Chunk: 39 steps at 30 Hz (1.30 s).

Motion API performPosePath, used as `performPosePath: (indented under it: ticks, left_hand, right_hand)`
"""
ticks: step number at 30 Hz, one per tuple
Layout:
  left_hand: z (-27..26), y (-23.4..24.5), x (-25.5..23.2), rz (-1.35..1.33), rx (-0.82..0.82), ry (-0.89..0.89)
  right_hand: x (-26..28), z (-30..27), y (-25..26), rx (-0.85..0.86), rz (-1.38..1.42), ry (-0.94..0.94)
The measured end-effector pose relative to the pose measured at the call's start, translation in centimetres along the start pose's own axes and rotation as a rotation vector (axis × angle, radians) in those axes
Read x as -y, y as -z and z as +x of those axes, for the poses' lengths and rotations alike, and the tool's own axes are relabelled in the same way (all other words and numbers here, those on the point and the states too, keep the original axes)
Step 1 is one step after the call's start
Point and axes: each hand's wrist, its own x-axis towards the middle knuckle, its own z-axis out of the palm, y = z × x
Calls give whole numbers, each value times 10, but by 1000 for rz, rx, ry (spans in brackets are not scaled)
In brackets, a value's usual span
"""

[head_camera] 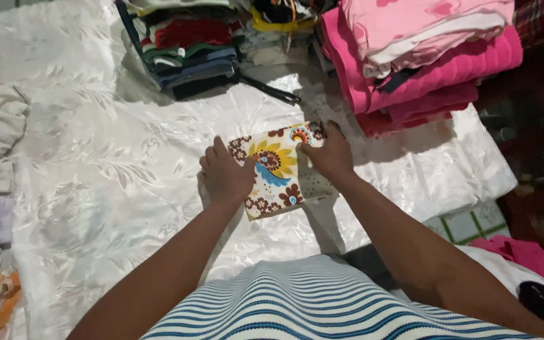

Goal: Folding various garments, including a patterned shirt and a white t-shirt, on a bed.

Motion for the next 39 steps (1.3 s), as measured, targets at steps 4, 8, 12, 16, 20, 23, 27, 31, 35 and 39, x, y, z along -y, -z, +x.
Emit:
performPosePath:
  ticks: [4,8,12,16,20,23,27,31,35,39]
  left_hand:
    - [26,-8,6,-117,72,119]
    - [41,-10,7,-369,238,198]
    - [38,6,-4,-643,379,309]
    - [39,12,19,-702,367,179]
    - [44,31,33,-887,310,116]
    - [36,69,26,-1137,364,77]
    - [16,120,15,-1348,595,135]
    - [30,115,40,-1455,671,-42]
    - [38,129,35,-1471,591,-7]
    - [42,154,15,-1426,536,6]
  right_hand:
    - [-13,19,5,266,506,-509]
    - [-41,28,8,479,655,-643]
    - [-29,15,18,543,787,-670]
    - [44,-11,50,539,1005,-693]
    - [2,5,23,535,905,-454]
    - [66,-5,42,547,1006,-398]
    - [68,12,28,471,965,-326]
    - [70,15,15,510,1078,-237]
    - [130,-18,42,513,1192,-191]
    - [136,-13,44,514,1142,-184]
